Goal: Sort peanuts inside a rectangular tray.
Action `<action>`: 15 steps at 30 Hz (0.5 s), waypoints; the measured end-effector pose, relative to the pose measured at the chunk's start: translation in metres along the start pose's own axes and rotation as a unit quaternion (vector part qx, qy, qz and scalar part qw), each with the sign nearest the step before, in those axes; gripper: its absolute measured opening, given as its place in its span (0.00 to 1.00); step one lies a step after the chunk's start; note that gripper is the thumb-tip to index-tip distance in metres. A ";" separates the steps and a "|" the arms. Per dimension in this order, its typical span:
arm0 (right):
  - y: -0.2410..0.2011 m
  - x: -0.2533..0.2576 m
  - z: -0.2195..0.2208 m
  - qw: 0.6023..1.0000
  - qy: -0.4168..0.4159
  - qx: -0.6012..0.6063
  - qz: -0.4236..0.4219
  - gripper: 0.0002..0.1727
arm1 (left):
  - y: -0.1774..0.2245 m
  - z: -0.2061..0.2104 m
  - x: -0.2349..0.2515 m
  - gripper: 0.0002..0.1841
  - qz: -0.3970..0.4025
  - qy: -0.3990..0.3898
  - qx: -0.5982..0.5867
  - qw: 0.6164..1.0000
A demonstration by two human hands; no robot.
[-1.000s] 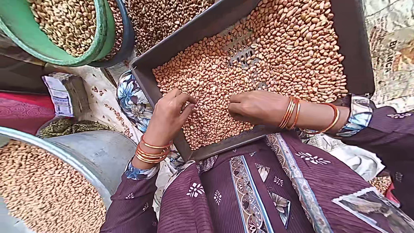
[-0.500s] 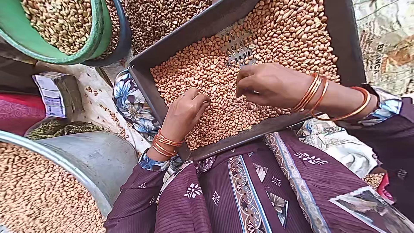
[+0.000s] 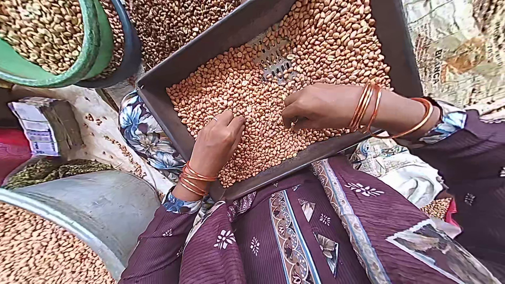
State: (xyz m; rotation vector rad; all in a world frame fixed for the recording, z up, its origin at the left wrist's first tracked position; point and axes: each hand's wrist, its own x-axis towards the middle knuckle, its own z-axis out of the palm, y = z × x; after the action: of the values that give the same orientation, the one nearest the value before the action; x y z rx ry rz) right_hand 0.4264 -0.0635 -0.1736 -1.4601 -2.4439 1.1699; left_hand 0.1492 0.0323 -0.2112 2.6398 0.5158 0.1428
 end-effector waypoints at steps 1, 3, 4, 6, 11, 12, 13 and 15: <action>-0.001 -0.002 0.006 1.000 -0.003 0.002 -0.002 0.02 | -0.002 0.000 0.003 0.12 -0.001 0.002 -0.016 1.000; -0.004 -0.005 0.015 1.000 0.001 0.001 0.010 0.02 | -0.005 -0.004 0.007 0.11 -0.023 0.014 -0.079 0.997; -0.006 -0.006 0.016 1.000 -0.004 0.000 0.027 0.02 | -0.008 -0.006 0.007 0.11 -0.046 0.026 -0.139 0.989; -0.008 -0.007 0.019 0.999 -0.006 -0.003 0.052 0.03 | -0.014 -0.014 0.005 0.09 -0.109 0.042 -0.339 0.933; -0.010 -0.003 0.019 0.997 -0.009 -0.022 0.069 0.04 | -0.029 -0.043 -0.019 0.15 -0.169 0.029 -0.464 0.869; -0.010 -0.001 0.018 0.997 -0.017 -0.026 0.068 0.03 | -0.027 -0.049 -0.025 0.13 -0.164 0.020 -0.352 0.921; -0.010 0.000 0.019 0.997 -0.020 -0.031 0.063 0.03 | -0.024 -0.053 -0.031 0.12 -0.148 0.011 -0.244 0.958; -0.008 0.002 0.020 0.998 -0.024 -0.036 0.048 0.02 | -0.019 -0.051 -0.040 0.10 -0.106 0.003 -0.114 0.988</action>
State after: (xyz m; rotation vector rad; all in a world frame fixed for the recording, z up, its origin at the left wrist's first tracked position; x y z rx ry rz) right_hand 0.4112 -0.0751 -0.1830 -1.6058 -2.4974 1.1581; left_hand 0.0966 0.0533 -0.1749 2.3476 0.7323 0.1356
